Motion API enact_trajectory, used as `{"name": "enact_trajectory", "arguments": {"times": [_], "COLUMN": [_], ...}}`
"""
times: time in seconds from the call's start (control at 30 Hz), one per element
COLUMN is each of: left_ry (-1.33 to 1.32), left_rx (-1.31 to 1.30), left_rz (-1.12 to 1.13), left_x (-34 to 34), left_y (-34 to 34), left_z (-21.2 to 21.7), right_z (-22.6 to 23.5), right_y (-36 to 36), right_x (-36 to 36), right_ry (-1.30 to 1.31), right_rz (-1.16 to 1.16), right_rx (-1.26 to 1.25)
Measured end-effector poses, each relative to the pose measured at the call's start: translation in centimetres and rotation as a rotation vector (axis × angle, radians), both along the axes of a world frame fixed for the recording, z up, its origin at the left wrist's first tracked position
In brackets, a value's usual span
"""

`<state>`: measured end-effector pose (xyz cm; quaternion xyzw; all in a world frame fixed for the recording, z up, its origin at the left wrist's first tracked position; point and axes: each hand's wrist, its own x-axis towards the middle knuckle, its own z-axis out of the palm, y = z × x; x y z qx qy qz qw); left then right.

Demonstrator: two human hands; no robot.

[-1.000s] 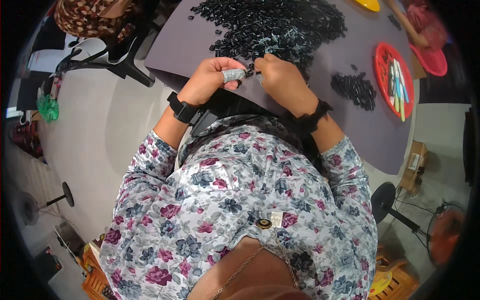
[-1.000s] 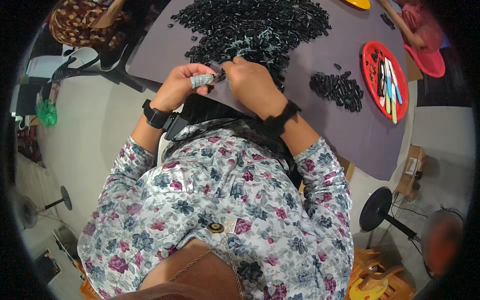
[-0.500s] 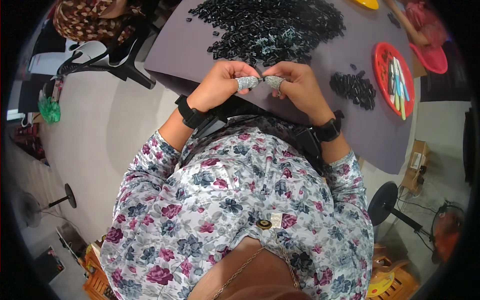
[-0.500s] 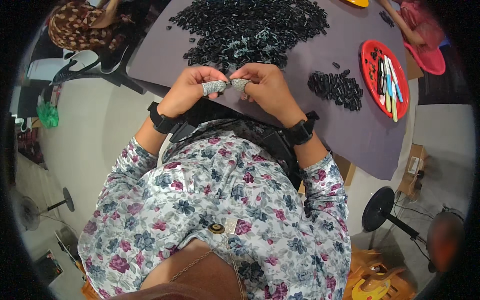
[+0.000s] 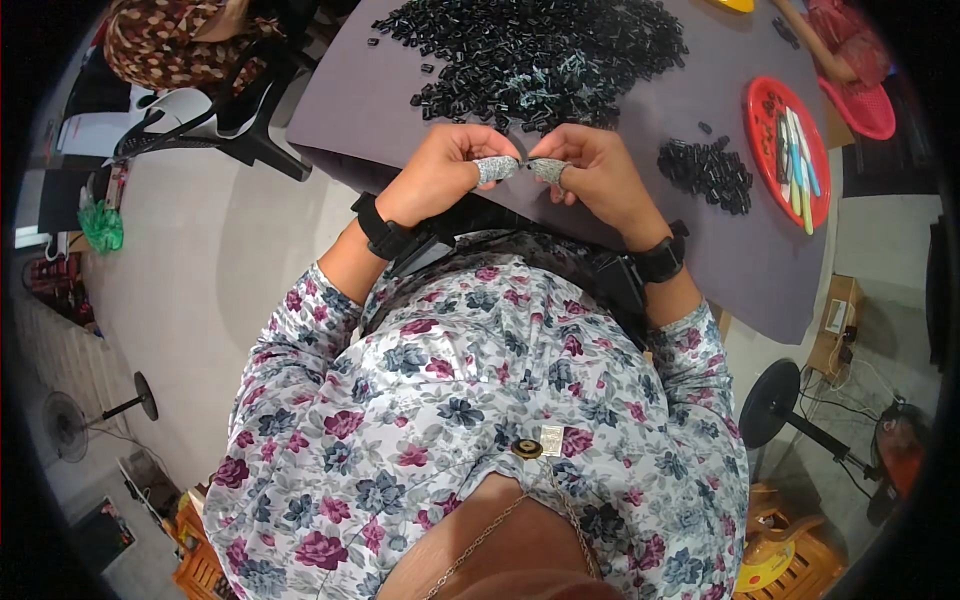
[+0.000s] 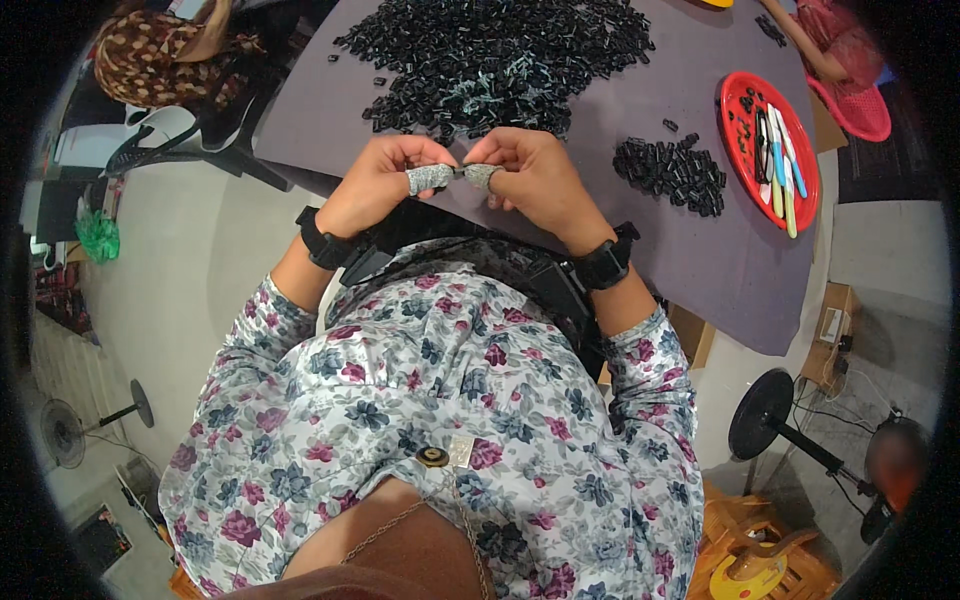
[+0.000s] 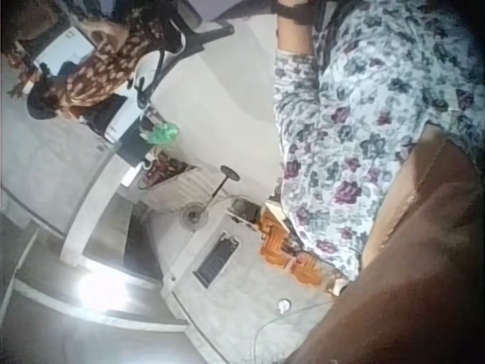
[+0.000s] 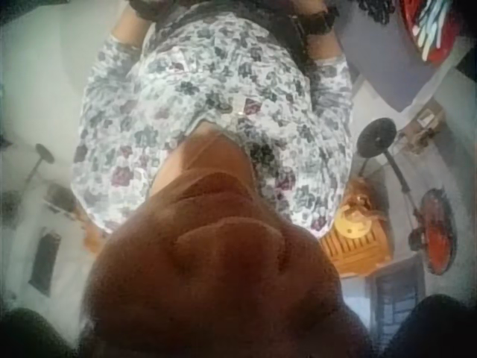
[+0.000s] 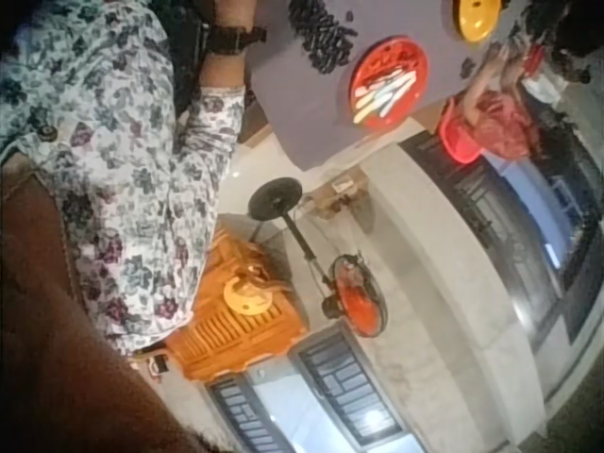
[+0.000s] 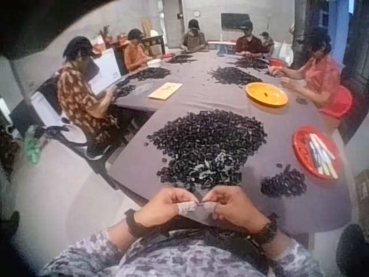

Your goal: Sorting small black plastic components into groups on a workbench.

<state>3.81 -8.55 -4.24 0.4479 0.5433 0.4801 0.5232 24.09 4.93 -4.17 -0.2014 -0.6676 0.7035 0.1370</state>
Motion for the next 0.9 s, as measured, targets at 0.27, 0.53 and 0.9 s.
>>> {"name": "enact_trajectory", "arguments": {"times": [0.27, 0.53, 0.9], "left_ry": [-0.059, -0.085, -0.133], "left_rx": [-0.021, 0.016, 0.106], "left_rz": [0.016, -0.036, -0.054], "left_x": [0.54, 0.36, 0.82], "left_y": [0.10, 0.35, 0.56], "left_z": [0.38, 0.58, 0.57], "right_z": [0.31, -0.05, 0.21], "right_y": [-0.31, -0.29, -0.99], "right_x": [-0.17, 0.37, 0.62], "right_ry": [0.002, 0.024, 0.051], "right_rz": [0.002, 0.047, 0.015], "right_rx": [-0.005, -0.108, -0.186]}}
